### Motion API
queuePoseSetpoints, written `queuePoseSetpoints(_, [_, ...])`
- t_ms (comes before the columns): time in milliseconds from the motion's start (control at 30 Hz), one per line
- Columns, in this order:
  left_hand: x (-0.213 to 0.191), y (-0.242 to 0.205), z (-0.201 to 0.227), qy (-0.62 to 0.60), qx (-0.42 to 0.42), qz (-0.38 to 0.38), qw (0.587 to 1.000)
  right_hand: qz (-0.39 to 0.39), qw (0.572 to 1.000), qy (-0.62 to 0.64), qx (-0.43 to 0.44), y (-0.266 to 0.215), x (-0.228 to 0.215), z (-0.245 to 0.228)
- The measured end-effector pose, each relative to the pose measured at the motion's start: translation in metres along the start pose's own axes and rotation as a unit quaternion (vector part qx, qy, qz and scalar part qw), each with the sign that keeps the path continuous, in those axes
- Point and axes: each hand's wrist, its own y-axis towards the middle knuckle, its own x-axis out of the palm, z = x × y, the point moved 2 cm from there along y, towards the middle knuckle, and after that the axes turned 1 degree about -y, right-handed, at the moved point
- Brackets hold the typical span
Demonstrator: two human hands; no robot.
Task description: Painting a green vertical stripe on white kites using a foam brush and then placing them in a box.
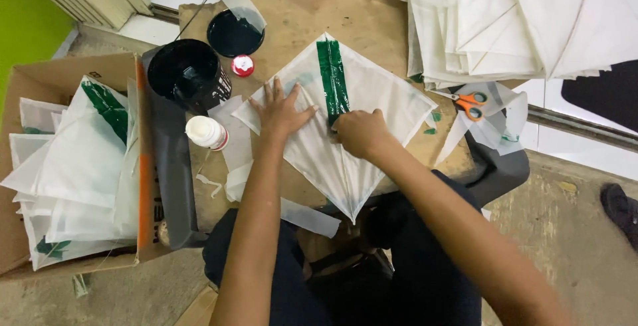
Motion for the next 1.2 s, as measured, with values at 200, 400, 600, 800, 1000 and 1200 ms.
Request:
queuePoseSetpoints(200, [-0.006, -0.004, -0.007, -0.028, 0.010, 0.031, 0.999, 0.030, 1.000, 0.009, 0.000, -0.003, 0.013, -0.002])
queuePoseSetpoints(400, [0.045, 0.003, -0.001, 0.060, 0.183, 0.077, 0.978, 0.037, 0.999, 0.023, -0.002, -0.023, 0.004, -0.008])
queuePoseSetpoints(600, [0.074, -0.037, -0.004, 0.055, 0.192, 0.037, 0.979, 0.050, 0.999, -0.003, -0.007, -0.008, 0.016, 0.000])
queuePoseSetpoints(800, [0.054, -0.059, 0.016, 0.092, 0.192, 0.080, 0.974, 0.058, 0.997, -0.036, -0.033, -0.008, 0.024, 0.000])
queuePoseSetpoints(1000, [0.070, -0.042, 0.013, 0.122, 0.187, 0.113, 0.968, 0.045, 0.998, -0.035, -0.040, -0.016, 0.037, -0.009])
queuePoseSetpoints(1200, [0.081, -0.026, 0.010, 0.132, 0.164, 0.095, 0.973, 0.038, 0.998, -0.029, -0.039, -0.032, 0.053, -0.014])
